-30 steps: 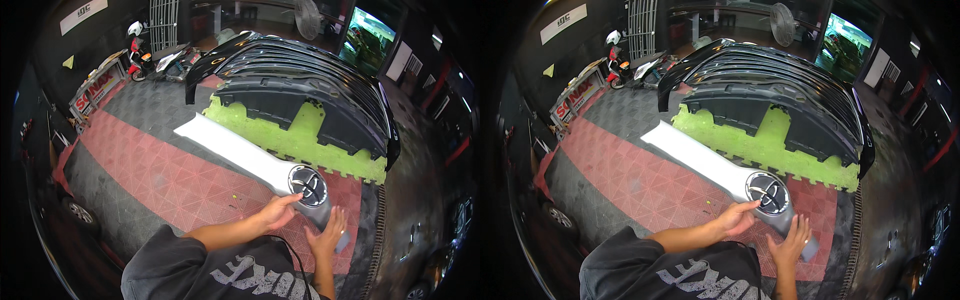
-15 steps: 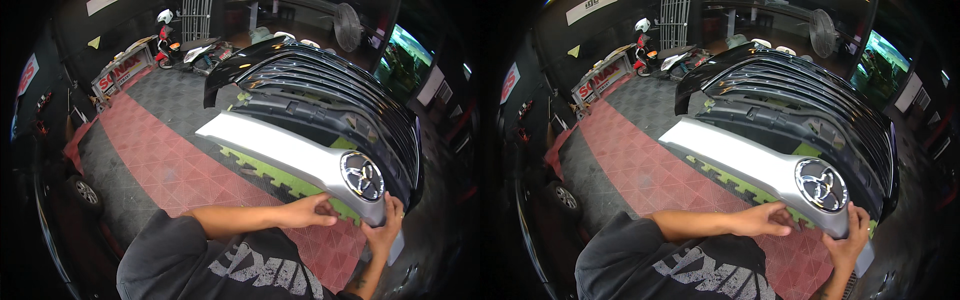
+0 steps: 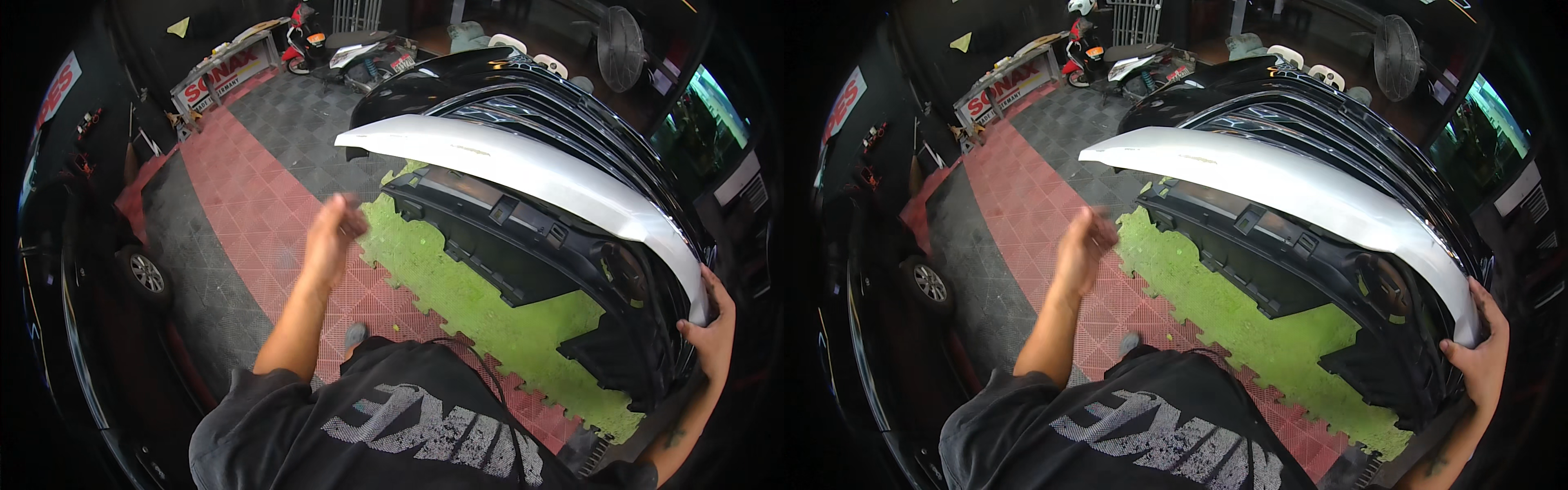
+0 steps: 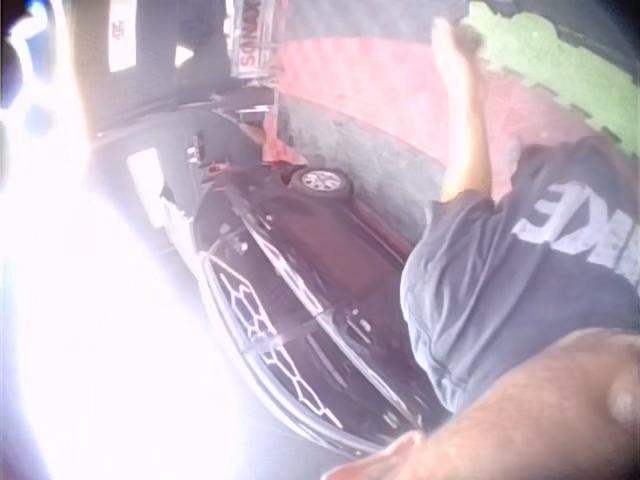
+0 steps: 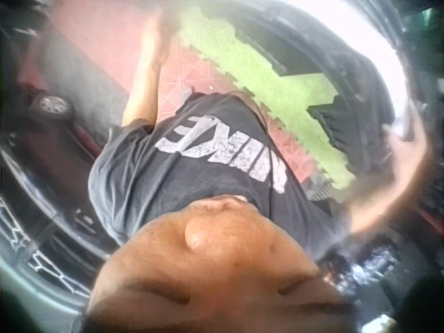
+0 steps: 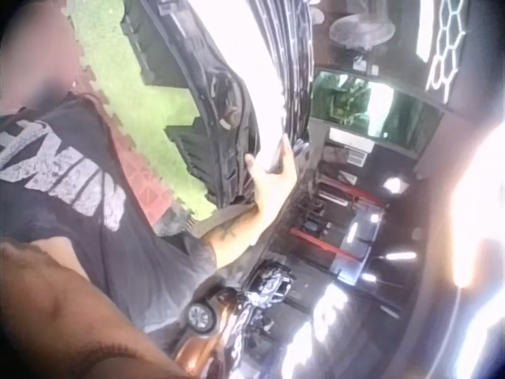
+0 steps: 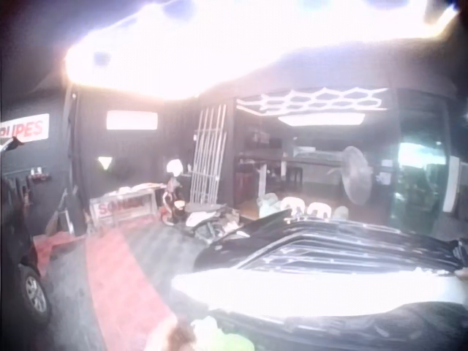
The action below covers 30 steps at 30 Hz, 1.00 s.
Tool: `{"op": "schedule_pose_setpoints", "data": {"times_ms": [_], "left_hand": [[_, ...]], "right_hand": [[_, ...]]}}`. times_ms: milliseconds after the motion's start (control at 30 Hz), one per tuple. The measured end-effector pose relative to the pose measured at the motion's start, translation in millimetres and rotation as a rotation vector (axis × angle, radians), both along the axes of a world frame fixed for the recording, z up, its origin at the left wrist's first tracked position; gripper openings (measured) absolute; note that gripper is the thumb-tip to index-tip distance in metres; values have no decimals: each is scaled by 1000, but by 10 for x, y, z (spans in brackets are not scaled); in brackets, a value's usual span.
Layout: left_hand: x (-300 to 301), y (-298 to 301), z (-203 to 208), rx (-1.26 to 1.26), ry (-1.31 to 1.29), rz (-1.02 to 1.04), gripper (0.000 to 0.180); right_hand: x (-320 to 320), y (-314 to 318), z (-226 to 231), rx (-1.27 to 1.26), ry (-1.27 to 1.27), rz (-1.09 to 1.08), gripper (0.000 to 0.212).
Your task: The person assembles a car front grille by hand, inserting plastic fasteners into the grille frame and attaching a silver Toyota emblem trim piece. They repeatedly align and press the grille components together on a green mat in a workshop setting.
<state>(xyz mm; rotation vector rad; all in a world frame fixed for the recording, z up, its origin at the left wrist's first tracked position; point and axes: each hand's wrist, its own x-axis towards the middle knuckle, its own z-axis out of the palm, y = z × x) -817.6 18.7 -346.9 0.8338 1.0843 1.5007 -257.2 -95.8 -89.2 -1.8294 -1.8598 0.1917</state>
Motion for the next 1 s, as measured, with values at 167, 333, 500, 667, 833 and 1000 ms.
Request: {"op": "schedule_pose_setpoints", "data": {"times_ms": [167, 333, 500, 667, 833, 1000], "left_hand": [[-104, 626, 707, 249, 135, 29, 77], [-149, 1107, 930, 352, 168, -148, 61], [-204, 1370, 999, 356, 155, -240, 52], [-297, 1484, 865, 349, 221, -324, 48], [-341, 1149, 492, 431, 387, -307, 49], [-328, 967, 60, 374, 334, -373, 45]], "right_hand": [[-83, 193, 51, -206, 228, 13, 107], [157, 139, 198, -282, 323, -27, 101], [189, 184, 317, -397, 378, -123, 101], [5, 132, 376, -382, 284, -168, 107], [-54, 43, -5, -258, 123, -201, 111], [-236, -52, -449, -119, -10, -215, 113]]}}
